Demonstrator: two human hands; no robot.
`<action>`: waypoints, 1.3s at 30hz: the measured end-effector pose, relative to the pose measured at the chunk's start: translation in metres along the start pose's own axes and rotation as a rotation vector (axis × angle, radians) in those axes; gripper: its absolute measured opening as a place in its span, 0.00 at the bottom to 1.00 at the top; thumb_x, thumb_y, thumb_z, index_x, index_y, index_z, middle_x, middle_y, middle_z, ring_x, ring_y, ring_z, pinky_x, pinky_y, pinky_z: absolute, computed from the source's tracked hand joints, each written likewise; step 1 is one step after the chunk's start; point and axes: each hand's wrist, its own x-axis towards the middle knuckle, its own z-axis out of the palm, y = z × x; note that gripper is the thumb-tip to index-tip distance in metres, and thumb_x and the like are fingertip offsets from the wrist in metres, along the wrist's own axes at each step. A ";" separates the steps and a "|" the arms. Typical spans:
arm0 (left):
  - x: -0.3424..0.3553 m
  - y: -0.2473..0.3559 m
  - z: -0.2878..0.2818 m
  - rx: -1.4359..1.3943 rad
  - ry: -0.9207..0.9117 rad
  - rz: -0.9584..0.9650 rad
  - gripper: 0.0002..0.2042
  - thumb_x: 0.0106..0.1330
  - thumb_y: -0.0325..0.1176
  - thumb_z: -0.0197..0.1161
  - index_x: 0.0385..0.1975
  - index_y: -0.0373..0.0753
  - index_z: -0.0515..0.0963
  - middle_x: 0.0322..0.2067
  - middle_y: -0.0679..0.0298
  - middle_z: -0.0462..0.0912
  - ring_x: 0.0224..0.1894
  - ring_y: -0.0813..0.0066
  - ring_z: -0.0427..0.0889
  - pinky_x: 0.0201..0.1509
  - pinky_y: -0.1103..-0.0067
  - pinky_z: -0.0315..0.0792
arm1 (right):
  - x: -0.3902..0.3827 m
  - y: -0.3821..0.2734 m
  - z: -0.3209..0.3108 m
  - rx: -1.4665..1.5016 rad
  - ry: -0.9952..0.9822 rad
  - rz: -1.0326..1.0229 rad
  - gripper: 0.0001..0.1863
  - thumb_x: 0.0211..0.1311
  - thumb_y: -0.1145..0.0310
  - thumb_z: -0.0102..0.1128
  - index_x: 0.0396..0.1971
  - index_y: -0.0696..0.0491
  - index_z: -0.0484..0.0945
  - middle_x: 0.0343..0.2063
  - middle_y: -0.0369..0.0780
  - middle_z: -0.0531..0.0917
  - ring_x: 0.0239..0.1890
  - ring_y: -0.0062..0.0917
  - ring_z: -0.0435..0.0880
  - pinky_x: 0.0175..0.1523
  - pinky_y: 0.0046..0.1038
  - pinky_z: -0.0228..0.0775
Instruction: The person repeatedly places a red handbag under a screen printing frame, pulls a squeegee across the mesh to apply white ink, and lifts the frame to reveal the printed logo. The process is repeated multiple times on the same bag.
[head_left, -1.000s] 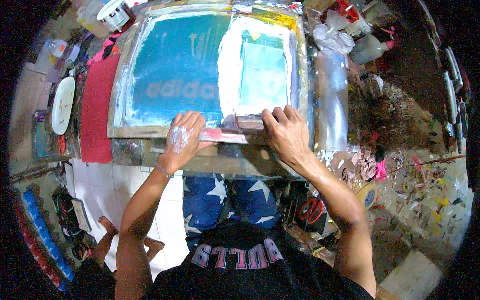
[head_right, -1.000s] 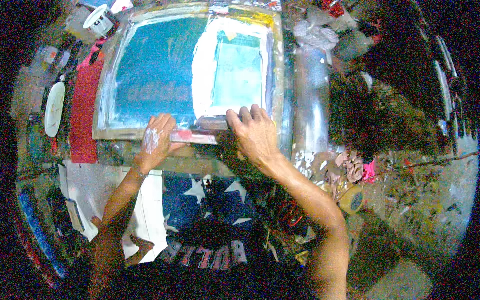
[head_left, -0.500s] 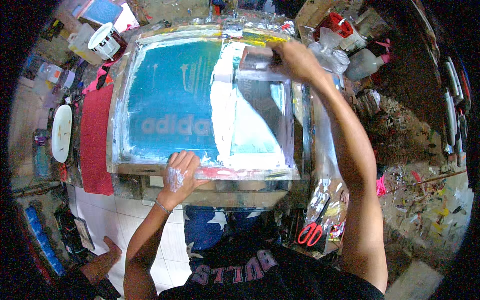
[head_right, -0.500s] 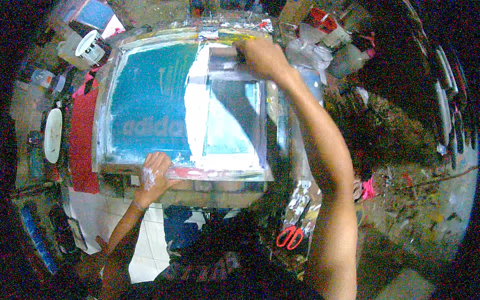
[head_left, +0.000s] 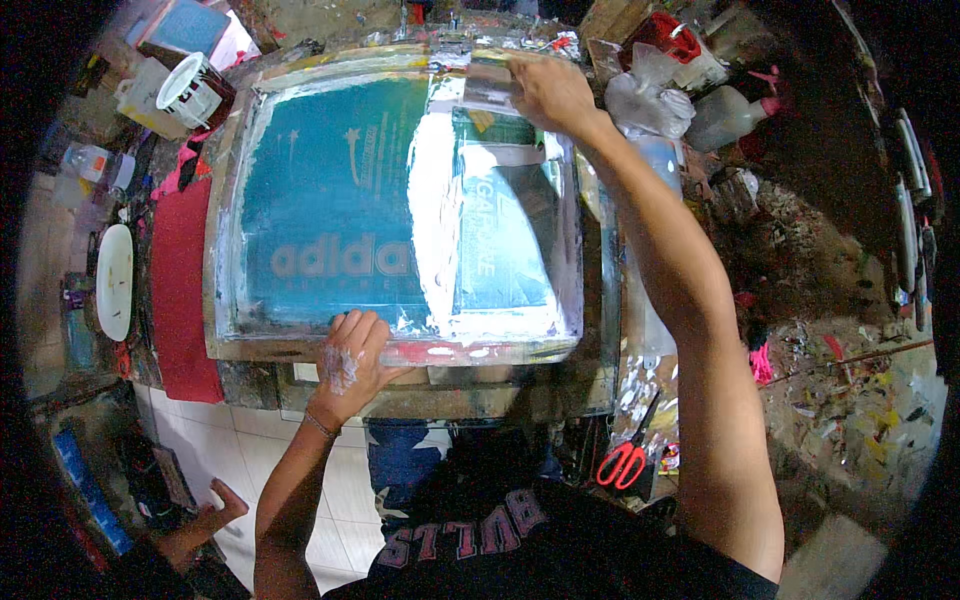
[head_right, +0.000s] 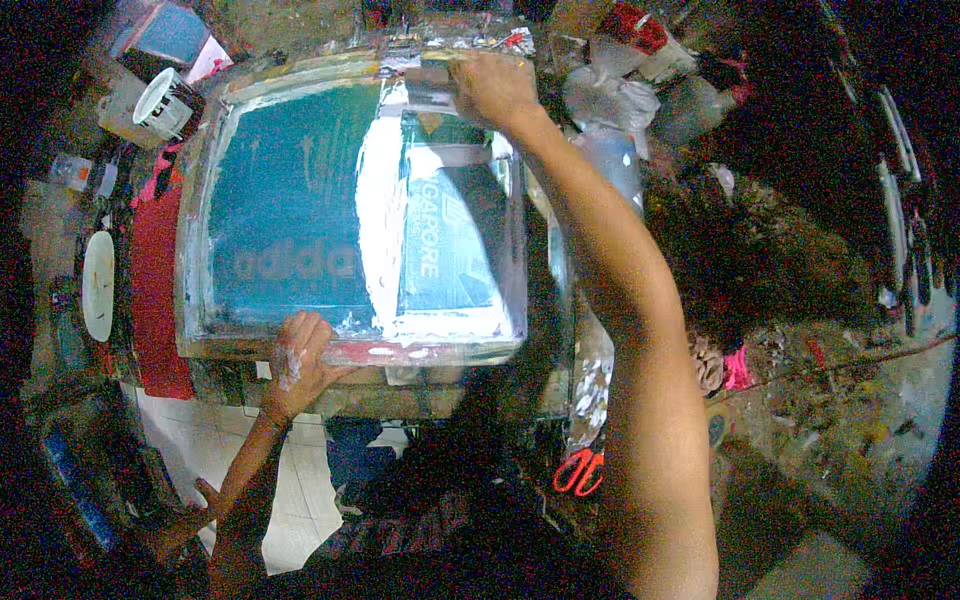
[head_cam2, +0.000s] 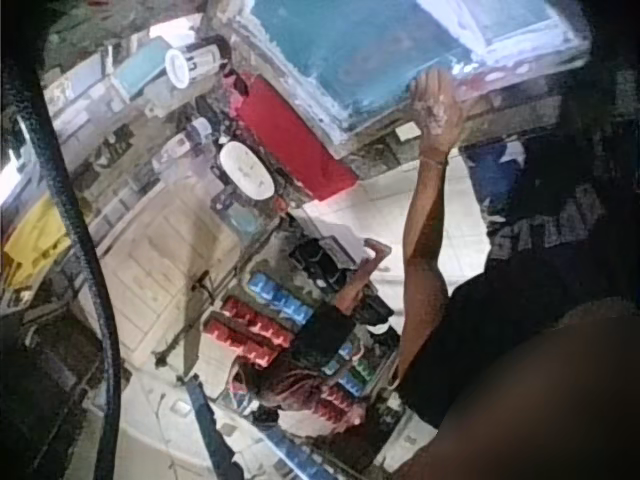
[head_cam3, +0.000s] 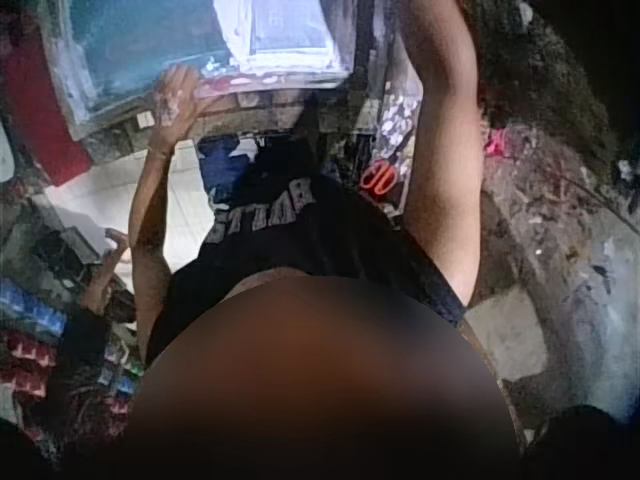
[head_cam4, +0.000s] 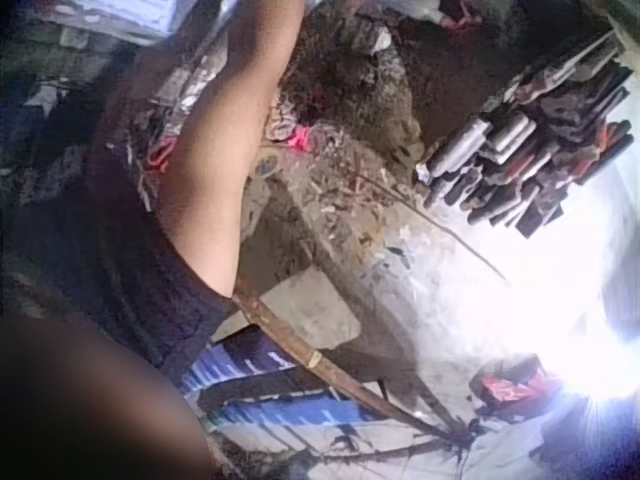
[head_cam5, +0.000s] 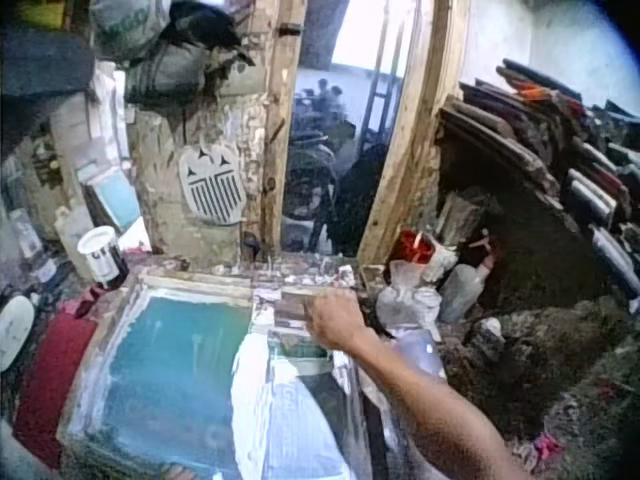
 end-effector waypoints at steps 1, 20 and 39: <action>0.000 0.000 0.000 0.004 0.023 0.022 0.26 0.38 0.42 0.80 0.30 0.37 0.71 0.32 0.58 0.70 0.38 0.59 0.72 0.44 0.68 0.67 | -0.007 -0.003 -0.003 0.038 -0.009 -0.015 0.17 0.55 0.59 0.65 0.42 0.49 0.77 0.31 0.49 0.84 0.39 0.48 0.85 0.41 0.50 0.76; -0.001 -0.001 0.007 -0.031 0.184 0.059 0.26 0.39 0.44 0.79 0.32 0.36 0.73 0.33 0.57 0.75 0.41 0.57 0.75 0.46 0.67 0.68 | -0.212 -0.129 -0.087 0.131 -0.219 0.136 0.09 0.56 0.70 0.58 0.38 0.52 0.75 0.27 0.47 0.84 0.31 0.46 0.85 0.35 0.47 0.77; -0.006 0.000 0.006 -0.024 0.145 0.016 0.27 0.41 0.45 0.78 0.36 0.36 0.73 0.36 0.56 0.76 0.43 0.56 0.76 0.49 0.66 0.69 | -0.181 -0.093 -0.092 0.239 -0.077 -0.041 0.10 0.52 0.70 0.63 0.36 0.54 0.79 0.26 0.50 0.82 0.36 0.47 0.81 0.42 0.48 0.73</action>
